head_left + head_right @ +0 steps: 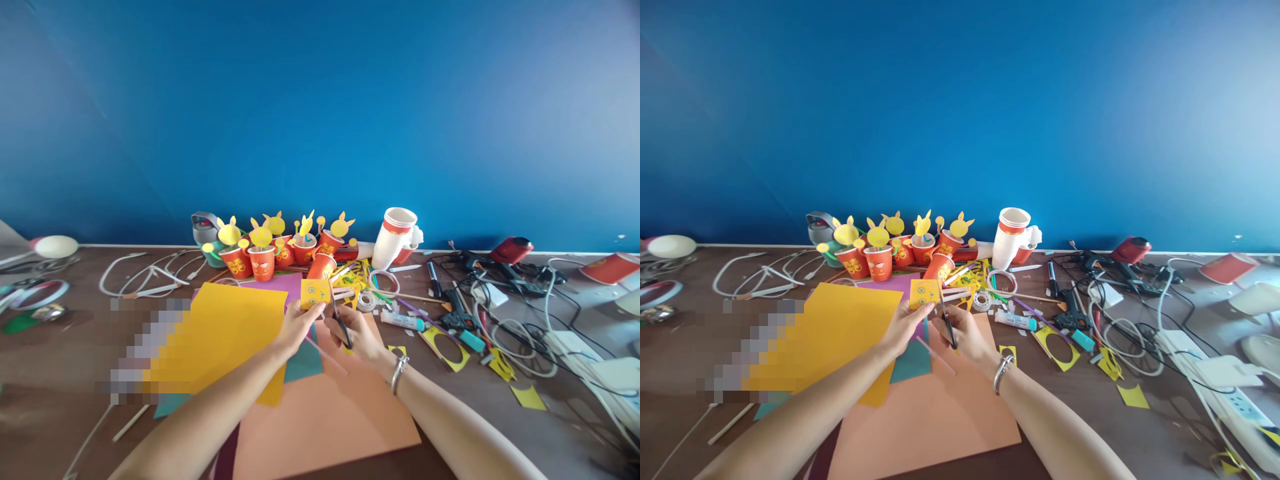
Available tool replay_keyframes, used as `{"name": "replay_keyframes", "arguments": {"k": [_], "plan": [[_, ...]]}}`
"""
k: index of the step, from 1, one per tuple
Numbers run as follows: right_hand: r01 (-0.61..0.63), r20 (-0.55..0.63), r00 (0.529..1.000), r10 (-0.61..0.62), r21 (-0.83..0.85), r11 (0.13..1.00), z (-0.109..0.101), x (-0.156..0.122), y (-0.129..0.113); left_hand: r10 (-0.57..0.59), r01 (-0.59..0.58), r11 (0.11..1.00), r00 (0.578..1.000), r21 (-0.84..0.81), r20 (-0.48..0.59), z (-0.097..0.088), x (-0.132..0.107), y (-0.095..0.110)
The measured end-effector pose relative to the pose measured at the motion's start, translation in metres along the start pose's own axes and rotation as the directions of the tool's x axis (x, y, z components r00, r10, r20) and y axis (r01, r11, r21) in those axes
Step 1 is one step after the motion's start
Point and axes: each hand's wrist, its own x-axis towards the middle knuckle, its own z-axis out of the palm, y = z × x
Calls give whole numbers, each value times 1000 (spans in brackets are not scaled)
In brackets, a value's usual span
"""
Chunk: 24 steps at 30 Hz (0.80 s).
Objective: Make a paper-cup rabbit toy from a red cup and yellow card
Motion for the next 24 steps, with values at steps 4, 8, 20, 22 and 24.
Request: {"name": "replay_keyframes", "arguments": {"k": [4, 8, 20, 22, 24], "plan": [[27, -16, 1000, -27, 21, 999, 2, 0, -4, 10, -10, 1000, 1000, 8, 14, 0, 1, 2], [41, -34, 999, -40, 43, 998, 4, -1, -7, 13, -14, 1000, 999, 27, 30, 1, 0, 7], [-14, -27, 1000, 15, 15, 1000, 2, -1, -14, 16, -17, 996, 1000, 86, 12, -6, 4, 6], [-19, -26, 999, 19, 11, 1000, 1, 0, -13, 13, -14, 996, 1000, 83, 6, -7, 5, 4], [-22, -30, 999, 23, 18, 1000, 1, 0, -12, 13, -13, 998, 1000, 67, 3, -8, 6, 3]]}}
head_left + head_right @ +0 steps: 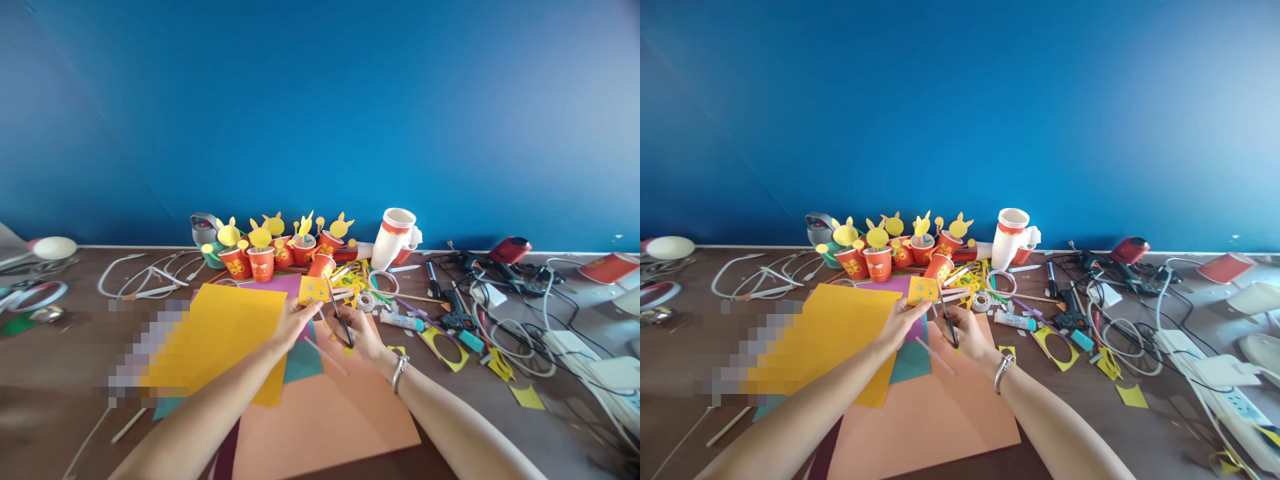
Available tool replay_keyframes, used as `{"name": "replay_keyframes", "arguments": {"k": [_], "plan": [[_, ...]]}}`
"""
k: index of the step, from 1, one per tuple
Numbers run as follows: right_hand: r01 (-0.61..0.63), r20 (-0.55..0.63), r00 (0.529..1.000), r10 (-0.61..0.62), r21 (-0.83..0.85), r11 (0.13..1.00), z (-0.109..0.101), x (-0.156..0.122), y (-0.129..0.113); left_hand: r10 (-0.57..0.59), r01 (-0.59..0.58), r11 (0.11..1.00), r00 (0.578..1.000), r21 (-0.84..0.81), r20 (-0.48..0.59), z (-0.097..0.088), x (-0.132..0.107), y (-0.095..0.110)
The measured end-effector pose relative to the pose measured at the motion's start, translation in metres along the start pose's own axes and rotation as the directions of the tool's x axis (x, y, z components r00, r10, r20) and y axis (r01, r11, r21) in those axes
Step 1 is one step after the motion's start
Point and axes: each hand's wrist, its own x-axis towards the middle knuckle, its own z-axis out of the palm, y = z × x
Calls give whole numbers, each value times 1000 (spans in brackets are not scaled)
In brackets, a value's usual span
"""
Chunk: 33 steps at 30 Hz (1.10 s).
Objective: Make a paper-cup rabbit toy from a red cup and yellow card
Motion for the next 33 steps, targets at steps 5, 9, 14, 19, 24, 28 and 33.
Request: {"name": "replay_keyframes", "arguments": {"k": [5, 9, 14, 19, 24, 28, 33], "plan": [[-3, -7, 1000, 3, 15, 1000, -1, 0, 3, 11, -11, 999, 1000, -45, -14, 0, 1, 1], [8, -4, 1000, -8, 20, 1000, -1, 0, 2, 8, -9, 999, 1000, -50, -21, 1, 0, 3], [13, -3, 1000, -13, 6, 1000, -2, 1, 5, 31, -33, 997, 999, -72, -29, -1, 2, -2], [-15, -7, 1000, 15, 4, 1000, -2, 1, 9, 50, -61, 996, 987, -67, -153, -5, 4, -14], [-25, 12, 1000, 25, -1, 1000, 0, -1, 9, 26, -20, 999, 989, 39, -145, -1, 1, -14], [7, 0, 1000, -7, 21, 1000, 0, 0, 10, 37, -37, 999, 999, 27, 9, 5, -4, -3], [47, -13, 999, -47, 37, 998, 0, 2, 10, 32, -33, 999, 997, 13, 67, 8, -6, 4]]}}
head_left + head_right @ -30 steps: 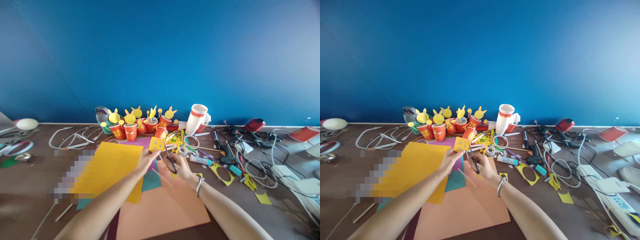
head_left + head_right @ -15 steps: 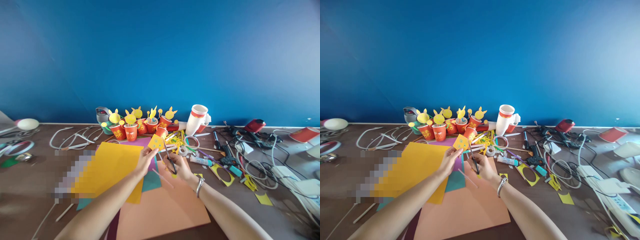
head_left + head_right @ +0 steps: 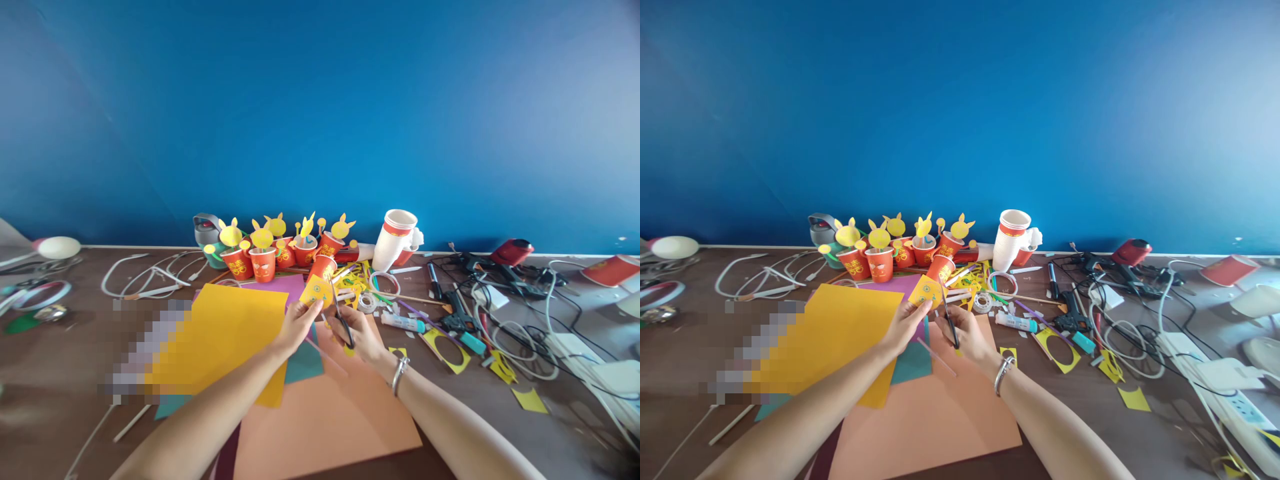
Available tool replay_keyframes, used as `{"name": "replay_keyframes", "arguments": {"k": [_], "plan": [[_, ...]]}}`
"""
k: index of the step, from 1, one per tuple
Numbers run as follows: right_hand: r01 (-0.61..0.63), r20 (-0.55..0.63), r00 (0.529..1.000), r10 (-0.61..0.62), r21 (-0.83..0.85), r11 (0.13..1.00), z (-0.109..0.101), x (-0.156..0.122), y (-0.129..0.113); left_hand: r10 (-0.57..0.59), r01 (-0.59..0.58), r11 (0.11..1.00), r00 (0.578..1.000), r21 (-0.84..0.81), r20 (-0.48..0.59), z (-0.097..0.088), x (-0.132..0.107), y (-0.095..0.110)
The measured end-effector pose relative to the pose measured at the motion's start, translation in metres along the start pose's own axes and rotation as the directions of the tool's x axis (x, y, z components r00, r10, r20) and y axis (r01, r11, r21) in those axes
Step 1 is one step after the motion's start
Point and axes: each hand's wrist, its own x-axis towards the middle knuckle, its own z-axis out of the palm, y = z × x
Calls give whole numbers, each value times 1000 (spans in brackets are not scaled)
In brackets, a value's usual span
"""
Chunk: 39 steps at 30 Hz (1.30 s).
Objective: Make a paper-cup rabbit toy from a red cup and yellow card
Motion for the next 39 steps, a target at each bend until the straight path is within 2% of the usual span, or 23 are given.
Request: {"name": "replay_keyframes", "arguments": {"k": [3, 15, 25, 39], "plan": [[-4, 9, 1000, 4, 10, 1000, 0, 0, -1, 10, -9, 1000, 999, 15, -50, -1, 1, 0], [-26, 4, 1000, 26, 13, 1000, -1, -1, -4, -7, 8, 1000, 998, 20, -70, -3, 2, 3], [-41, 17, 999, 41, 2, 999, -3, 0, 0, 23, -21, 1000, 995, 19, -95, -7, 5, -1], [-54, 32, 998, 54, -17, 998, -6, 0, 5, 48, -46, 999, 978, 14, -203, -7, 5, -1]]}}
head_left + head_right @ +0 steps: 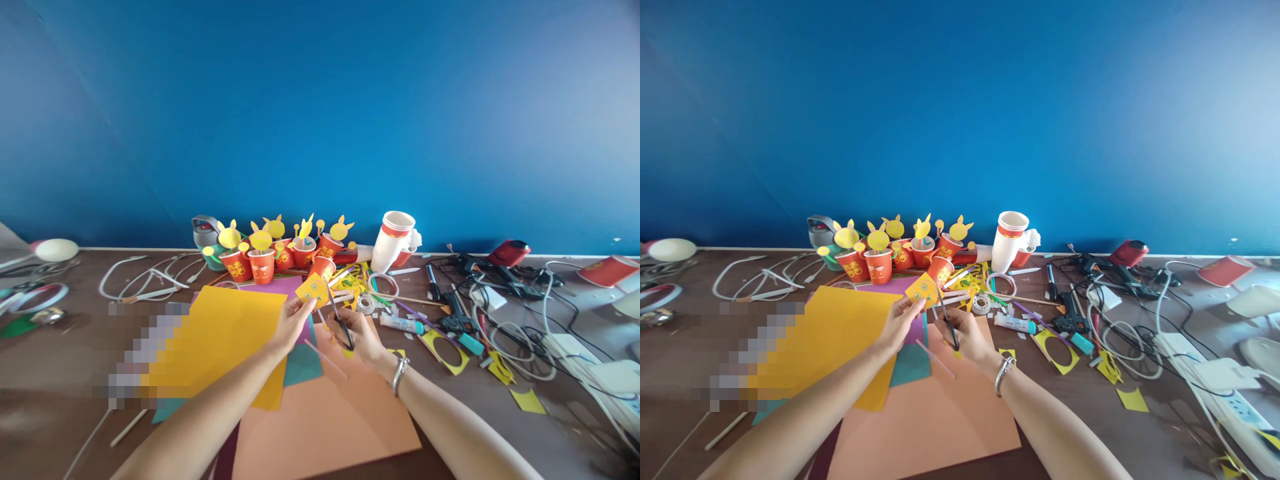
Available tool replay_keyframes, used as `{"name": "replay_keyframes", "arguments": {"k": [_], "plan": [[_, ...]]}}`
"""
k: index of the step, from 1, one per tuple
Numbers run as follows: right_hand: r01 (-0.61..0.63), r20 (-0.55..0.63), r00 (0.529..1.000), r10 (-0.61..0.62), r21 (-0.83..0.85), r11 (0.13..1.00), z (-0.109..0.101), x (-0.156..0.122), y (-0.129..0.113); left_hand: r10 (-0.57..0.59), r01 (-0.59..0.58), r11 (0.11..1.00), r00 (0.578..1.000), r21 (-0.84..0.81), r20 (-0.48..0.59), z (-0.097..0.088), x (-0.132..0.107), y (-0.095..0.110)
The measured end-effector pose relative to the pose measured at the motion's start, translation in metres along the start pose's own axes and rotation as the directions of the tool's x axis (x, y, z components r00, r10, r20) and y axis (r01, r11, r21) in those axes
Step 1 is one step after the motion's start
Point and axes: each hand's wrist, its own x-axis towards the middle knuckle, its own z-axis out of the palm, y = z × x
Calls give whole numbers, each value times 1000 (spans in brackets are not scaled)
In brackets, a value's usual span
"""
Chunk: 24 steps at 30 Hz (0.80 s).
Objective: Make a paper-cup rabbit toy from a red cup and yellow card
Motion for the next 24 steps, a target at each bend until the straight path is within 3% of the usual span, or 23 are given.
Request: {"name": "replay_keyframes", "arguments": {"k": [7, 15, 24], "plan": [[-17, -7, 1000, 16, -9, 1000, 0, 0, -1, 64, -64, 998, 997, 1, -46, -2, 3, -6], [22, -11, 1000, -22, -2, 1000, 0, 0, -4, 77, -80, 997, 988, 16, 134, -3, 3, -12], [30, -19, 999, -29, 37, 999, 3, 0, -6, 69, -73, 997, 991, 25, 116, -2, 2, -9]]}}
